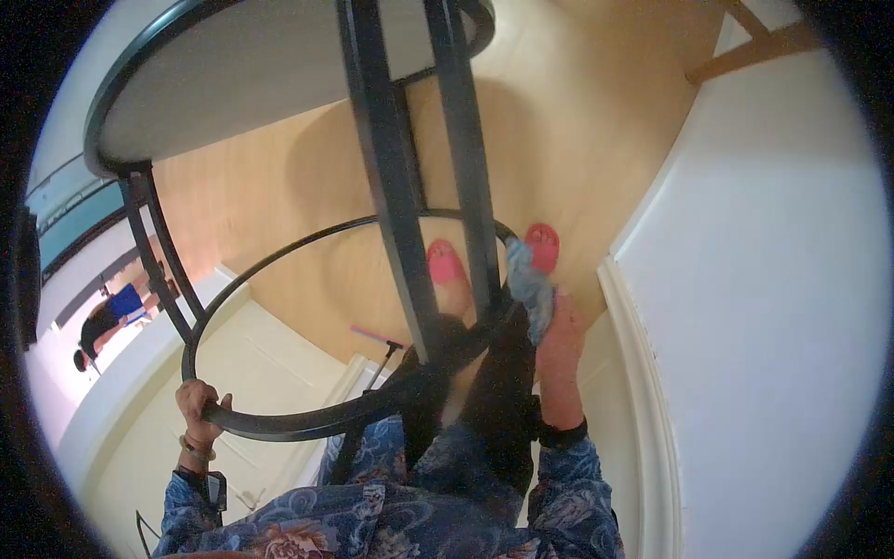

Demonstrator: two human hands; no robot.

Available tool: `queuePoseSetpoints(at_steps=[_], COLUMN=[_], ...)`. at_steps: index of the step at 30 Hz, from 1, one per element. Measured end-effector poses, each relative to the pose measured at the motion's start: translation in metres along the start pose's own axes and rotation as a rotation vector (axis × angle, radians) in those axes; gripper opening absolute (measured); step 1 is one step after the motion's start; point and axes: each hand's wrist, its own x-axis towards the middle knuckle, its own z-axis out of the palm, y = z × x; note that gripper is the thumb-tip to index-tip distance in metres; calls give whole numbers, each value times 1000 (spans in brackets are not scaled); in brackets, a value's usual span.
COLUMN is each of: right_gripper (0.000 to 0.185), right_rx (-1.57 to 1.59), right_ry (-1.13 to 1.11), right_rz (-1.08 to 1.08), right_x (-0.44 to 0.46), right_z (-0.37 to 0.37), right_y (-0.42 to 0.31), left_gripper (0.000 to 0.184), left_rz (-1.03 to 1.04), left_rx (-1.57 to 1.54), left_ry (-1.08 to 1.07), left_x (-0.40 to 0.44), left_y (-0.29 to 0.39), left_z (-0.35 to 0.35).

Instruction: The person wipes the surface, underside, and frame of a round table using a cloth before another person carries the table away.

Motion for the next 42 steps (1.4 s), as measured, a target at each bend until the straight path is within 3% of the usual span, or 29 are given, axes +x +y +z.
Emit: queuePoseSetpoints(at_steps=[1, 4, 9, 14, 15, 17, 20, 22, 25, 29, 32, 36, 38, 40, 41, 42], right_gripper=[27, 31, 30, 18, 18, 21, 26, 31, 39, 40, 36, 30, 32, 42, 39, 38], right_rx=[163, -591, -382, -571, -474, -223, -214, -269, -596, -762, -899, -813, -697, -525, -375, -363], right_ry=[21, -132, -267, -145, -115, -207, -296, -259, -270, -360, -221, 42, 12, -117, -219, -266], right_rz=[71, -434, -281, -303, -361, -239, -94, -97, -297, -183, -254, -438, -669, -515, -272, -224], right_x=[3, -4, 41, 131, 166, 238, 271, 275, 255, 143, 56, 11, 32, 67, 95, 113], right_z=[0, 21, 67, 141, 155, 174, 194, 199, 163, 76, 31, 73, 112, 164, 186, 210], right_y=[-5, 5, -39, -155, -169, -200, -238, -243, -206, -106, -49, -135, -188, -244, -262, -275], left_gripper=[31, 30, 31, 32, 32, 32, 32, 32, 32, 31, 31, 31, 29, 27, 26, 25], left_rz=[3, 26, 48, 27, 23, 15, -1, -18, -46, -71, -69, -70, -60, -62, -69, -78], left_rx=[-11, -40, -74, -108, -114, -120, -139, -137, -128, -128, -137, -184, -169, -163, -167, -170], left_ry=[-2, 12, 31, 45, 49, 50, 61, 66, 63, 57, 54, 62, 51, 50, 53, 51], left_x=[0, 2, 4, 8, 9, 14, 21, 22, 20, 10, 5, 7, 6, 4, 2, 2], left_y=[-2, -4, -11, -9, -6, 1, 9, 11, 11, 11, 7, 8, 7, 6, 8, 9], left_z=[-1, -2, -9, -16, -17, -20, -23, -23, -23, -24, -25, -34, -35, -35, -36, -37])
